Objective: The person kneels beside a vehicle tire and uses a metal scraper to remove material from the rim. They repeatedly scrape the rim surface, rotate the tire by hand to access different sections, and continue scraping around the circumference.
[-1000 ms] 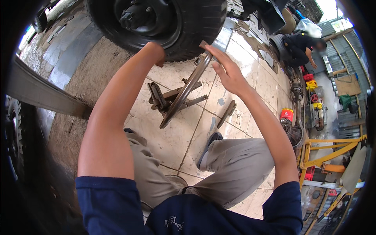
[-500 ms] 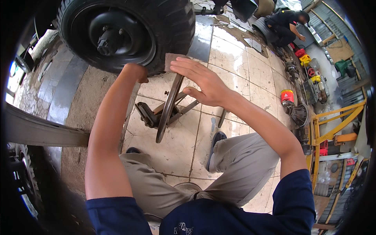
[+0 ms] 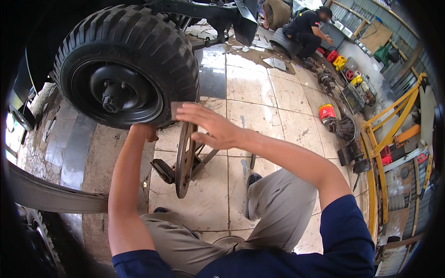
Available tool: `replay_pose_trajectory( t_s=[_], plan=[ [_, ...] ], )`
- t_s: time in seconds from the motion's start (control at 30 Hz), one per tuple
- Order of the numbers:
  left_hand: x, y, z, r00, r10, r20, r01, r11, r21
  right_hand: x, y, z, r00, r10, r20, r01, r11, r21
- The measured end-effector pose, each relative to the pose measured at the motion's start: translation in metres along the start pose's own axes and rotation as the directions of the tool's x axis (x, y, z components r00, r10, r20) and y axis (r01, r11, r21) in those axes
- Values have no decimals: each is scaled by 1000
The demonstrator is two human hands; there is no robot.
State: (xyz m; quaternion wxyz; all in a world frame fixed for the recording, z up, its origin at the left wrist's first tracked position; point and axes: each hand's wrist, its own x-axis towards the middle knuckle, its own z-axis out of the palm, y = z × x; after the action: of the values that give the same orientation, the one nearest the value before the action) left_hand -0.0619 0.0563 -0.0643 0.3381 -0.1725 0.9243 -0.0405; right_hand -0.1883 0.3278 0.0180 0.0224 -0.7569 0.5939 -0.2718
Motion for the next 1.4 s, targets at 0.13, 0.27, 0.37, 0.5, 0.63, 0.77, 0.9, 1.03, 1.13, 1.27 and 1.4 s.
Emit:
replay_pose_trajectory(
  t_s=[0.13,0.27,0.37,0.5,0.63,0.77,0.9,1.03,1.13,1.27,1.4],
  plan=[
    [4,-1,2,1000,10,11,-10,999,-36,3,7,-5,990,-139,16,139,990,11],
    [36,-5,13,998,61,25,-61,998,12,-4,24,8,977,190,-93,-173,971,164],
    [45,-8,24,998,55,-16,-55,998,43,2,33,16,948,307,-83,-278,926,255],
    [52,2,21,986,113,-125,-98,988,121,0,38,18,866,492,-93,-421,815,398],
    [66,-20,41,987,103,-127,-83,985,151,22,-9,14,910,396,-121,-336,877,343],
    [72,-24,46,994,77,-81,-71,995,77,19,-26,14,983,106,-150,-93,992,88],
    [60,1,26,999,26,-44,-26,1000,-1,8,6,13,976,97,-193,-80,993,92],
    [48,-2,23,994,62,-92,-55,996,71,3,35,12,887,456,-67,-416,854,312],
    [47,-6,26,989,96,-109,-81,988,130,3,40,16,799,601,20,-553,722,416],
    [55,-6,29,989,91,-116,-80,992,102,-7,14,15,838,540,-79,-491,809,322],
    [65,-14,31,998,10,69,-5,997,-75,3,-13,2,993,86,-84,-81,995,60]
  ],
)
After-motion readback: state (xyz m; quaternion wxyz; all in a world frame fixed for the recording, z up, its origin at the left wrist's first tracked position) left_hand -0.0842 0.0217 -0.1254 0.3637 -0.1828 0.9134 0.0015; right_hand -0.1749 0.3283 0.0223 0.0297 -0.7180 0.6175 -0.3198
